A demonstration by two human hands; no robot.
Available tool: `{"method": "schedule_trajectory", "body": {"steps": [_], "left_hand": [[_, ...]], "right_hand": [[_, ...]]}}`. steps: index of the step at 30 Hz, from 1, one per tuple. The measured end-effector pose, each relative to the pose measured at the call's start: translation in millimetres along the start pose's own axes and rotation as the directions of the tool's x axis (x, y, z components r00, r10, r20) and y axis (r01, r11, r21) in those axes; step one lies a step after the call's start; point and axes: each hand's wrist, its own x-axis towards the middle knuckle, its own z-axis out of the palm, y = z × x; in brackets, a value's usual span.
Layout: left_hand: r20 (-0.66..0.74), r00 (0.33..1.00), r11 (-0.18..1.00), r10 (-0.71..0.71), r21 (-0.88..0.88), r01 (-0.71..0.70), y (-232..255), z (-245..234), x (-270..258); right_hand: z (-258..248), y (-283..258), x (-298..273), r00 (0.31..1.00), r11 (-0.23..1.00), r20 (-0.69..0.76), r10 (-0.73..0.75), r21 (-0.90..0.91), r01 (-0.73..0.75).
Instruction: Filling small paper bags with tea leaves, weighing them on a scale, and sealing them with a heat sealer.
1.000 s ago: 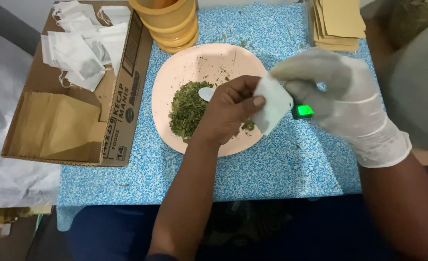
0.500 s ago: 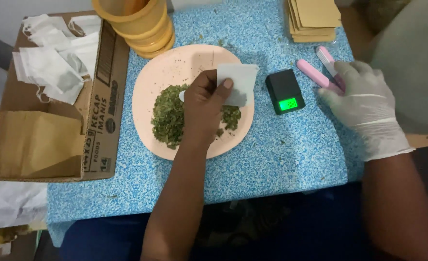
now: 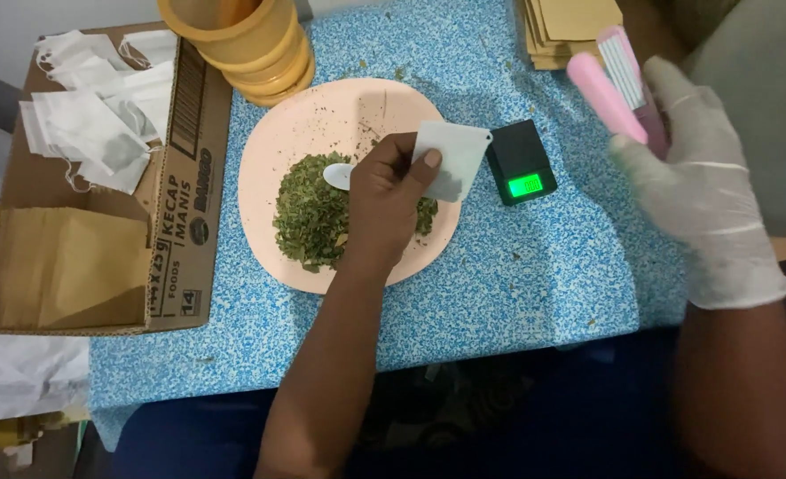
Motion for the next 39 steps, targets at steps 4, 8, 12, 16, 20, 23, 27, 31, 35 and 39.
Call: {"method": "schedule_trajectory", "body": {"steps": [4,8,12,16,20,23,27,31,35,39], "left_hand": [[0.023,1.000,0.996,0.002,0.093,-0.004,3.9,3.7,-3.5],[0.080,0.996,0.997,0.028,0.069,-0.034,-1.8,4.8,-4.6],[0.123,0.992,0.992,0.038,0.117,-0.053,-0.7,5.9,-6.9],[0.192,0.980,0.989,0.055,0.127,-0.080,-3.1,7.7,-9.0],[0.248,0.964,0.992,0.091,0.059,-0.109,-2.9,9.4,-10.8],[0.254,0.963,0.989,0.093,0.084,-0.118,-4.5,9.5,-11.4],[0.255,0.963,0.985,0.086,0.123,-0.120,-0.8,10.5,-11.5],[0.262,0.960,0.989,0.101,0.077,-0.125,-7.0,10.0,-11.2],[0.264,0.958,0.986,0.112,0.087,-0.139,-5.0,9.6,-11.2],[0.264,0.959,0.990,0.105,0.064,-0.126,-5.6,9.7,-11.2]], "right_hand": [[-3.4,-15.3,-14.9,0.971,0.927,-0.079,-0.228,0.287,0.241],[-9.2,-57.5,-26.0,0.952,0.909,0.016,-0.306,0.303,0.287],[9.8,-41.2,-22.2,0.945,0.932,0.112,-0.307,0.235,0.275],[16.0,-36.4,-22.4,0.964,0.968,0.097,-0.248,0.050,0.244],[20.9,-32.6,-24.8,0.951,0.953,0.063,-0.302,0.060,0.298],[27.1,-24.8,-24.3,0.944,0.947,0.063,-0.323,0.019,0.322],[24.8,-30.3,-25.7,0.956,0.960,0.086,-0.279,0.019,0.279],[27.7,-25.9,-27.1,0.934,0.935,0.030,-0.355,0.030,0.354],[30.4,-22.5,-27.2,0.935,0.935,0.015,-0.354,-0.006,0.355],[29.9,-23.9,-27.8,0.935,0.935,0.006,-0.355,-0.004,0.355]]}}
